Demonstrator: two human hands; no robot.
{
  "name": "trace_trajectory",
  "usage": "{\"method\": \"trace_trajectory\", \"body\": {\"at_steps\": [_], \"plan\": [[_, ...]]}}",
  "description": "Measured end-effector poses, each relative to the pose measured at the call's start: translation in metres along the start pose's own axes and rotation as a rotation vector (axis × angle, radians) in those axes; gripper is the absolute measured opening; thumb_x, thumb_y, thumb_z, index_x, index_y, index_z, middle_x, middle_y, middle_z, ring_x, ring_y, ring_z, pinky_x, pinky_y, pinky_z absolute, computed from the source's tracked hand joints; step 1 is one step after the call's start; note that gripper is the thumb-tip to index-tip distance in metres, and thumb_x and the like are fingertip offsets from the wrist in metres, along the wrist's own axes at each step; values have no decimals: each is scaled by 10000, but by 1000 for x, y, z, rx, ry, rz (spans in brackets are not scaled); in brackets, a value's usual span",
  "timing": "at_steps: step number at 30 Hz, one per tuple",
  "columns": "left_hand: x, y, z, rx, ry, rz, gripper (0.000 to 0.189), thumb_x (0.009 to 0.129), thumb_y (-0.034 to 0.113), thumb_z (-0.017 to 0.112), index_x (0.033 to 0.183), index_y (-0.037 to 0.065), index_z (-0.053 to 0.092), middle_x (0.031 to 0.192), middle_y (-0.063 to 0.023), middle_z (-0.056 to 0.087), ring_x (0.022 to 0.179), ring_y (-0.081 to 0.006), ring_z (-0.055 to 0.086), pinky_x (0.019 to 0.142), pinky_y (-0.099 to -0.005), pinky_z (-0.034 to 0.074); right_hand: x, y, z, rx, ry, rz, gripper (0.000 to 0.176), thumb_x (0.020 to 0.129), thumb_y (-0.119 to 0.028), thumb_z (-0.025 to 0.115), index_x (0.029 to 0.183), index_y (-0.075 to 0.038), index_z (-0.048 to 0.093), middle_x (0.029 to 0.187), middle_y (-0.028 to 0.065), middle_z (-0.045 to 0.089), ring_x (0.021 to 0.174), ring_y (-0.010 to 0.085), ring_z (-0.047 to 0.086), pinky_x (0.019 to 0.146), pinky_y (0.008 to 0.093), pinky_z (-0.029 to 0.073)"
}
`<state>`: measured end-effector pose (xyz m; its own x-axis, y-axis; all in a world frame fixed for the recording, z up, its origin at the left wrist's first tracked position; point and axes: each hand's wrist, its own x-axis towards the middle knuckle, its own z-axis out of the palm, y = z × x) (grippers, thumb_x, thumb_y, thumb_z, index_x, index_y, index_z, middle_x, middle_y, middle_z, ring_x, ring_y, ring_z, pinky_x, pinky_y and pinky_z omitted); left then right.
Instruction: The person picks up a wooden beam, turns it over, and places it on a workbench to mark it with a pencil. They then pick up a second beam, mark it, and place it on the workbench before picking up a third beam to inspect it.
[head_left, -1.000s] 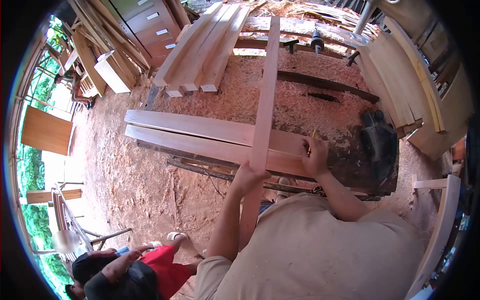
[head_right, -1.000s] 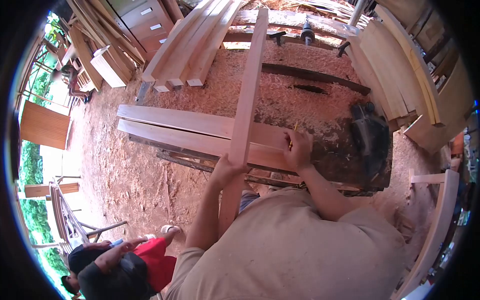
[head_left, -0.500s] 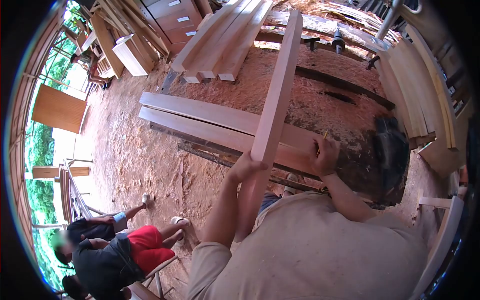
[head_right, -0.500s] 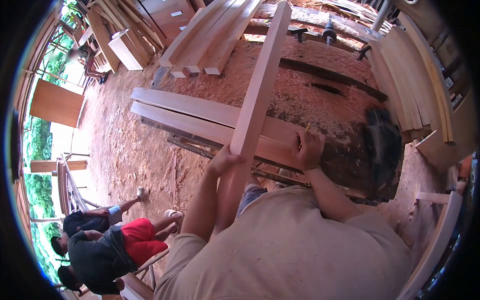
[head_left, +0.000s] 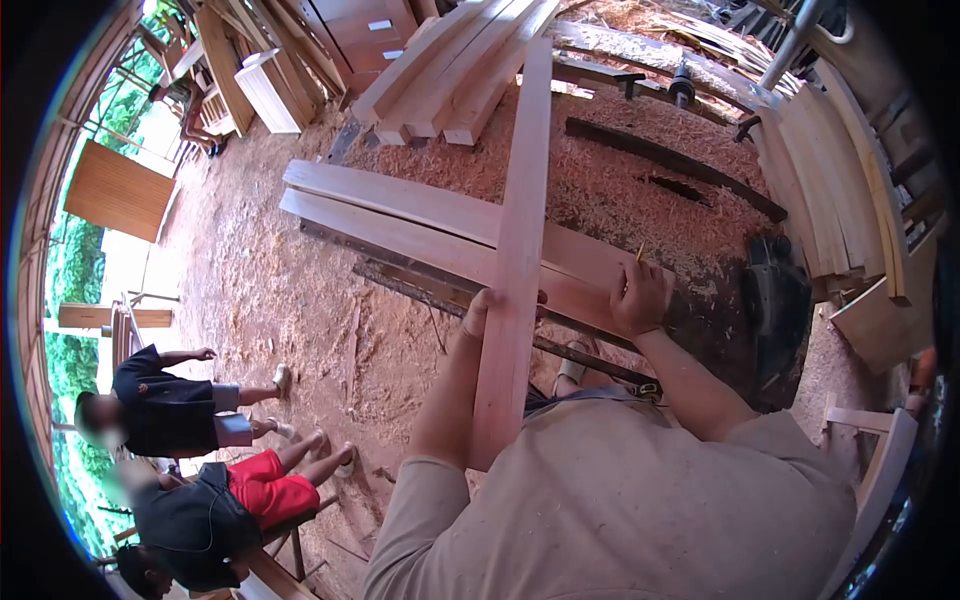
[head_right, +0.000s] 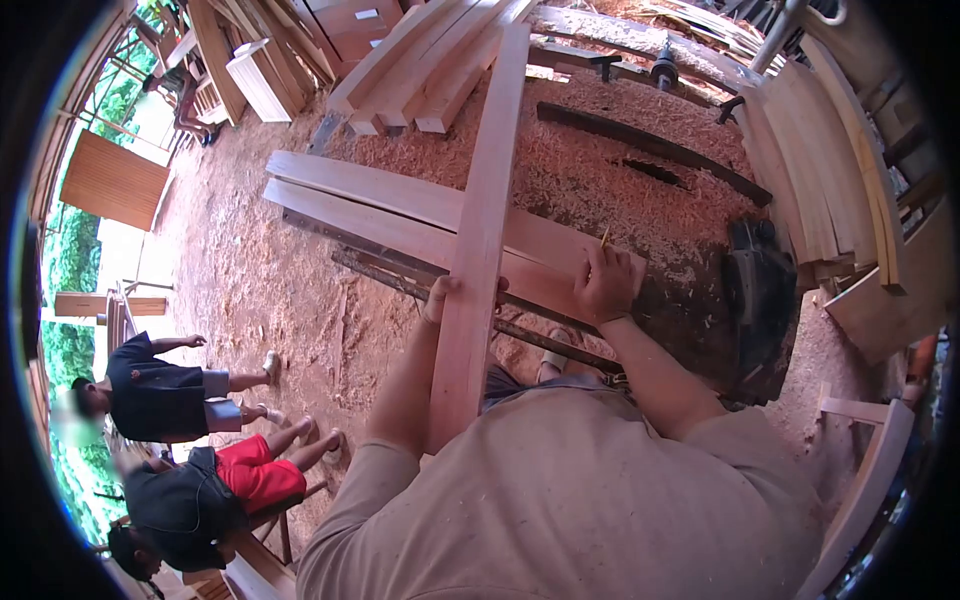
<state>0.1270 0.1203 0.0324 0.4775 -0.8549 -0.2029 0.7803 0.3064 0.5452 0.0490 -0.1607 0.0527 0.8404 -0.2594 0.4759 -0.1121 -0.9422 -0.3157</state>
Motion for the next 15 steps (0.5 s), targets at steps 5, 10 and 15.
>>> {"method": "trace_trajectory", "body": {"at_steps": [5,10,15], "plan": [[2,6,10,-15,26,115,797,710,483,688,1275,-53,519,1146,-231,623,981,-331,656,838,-419,552,0,1,-6,117,-1,43,223,830,-143,612,1051,-114,600,976,110,634,921,334,582,828,466,442],[5,7,12,-21,14,168,784,707,457,686,1261,-74,523,1098,-227,642,936,-316,663,814,-408,553,-34,-17,-33,447,17,-6,244,824,-97,606,1066,-69,586,989,159,627,921,362,581,820,467,456],[4,11,10,-47,-4,60,777,710,461,676,1234,-95,535,1055,-207,655,900,-301,660,796,-399,548,-132,-46,-80,784,-453,217,308,910,-171,582,1163,1,540,947,148,621,916,275,605,826,394,480]]}}
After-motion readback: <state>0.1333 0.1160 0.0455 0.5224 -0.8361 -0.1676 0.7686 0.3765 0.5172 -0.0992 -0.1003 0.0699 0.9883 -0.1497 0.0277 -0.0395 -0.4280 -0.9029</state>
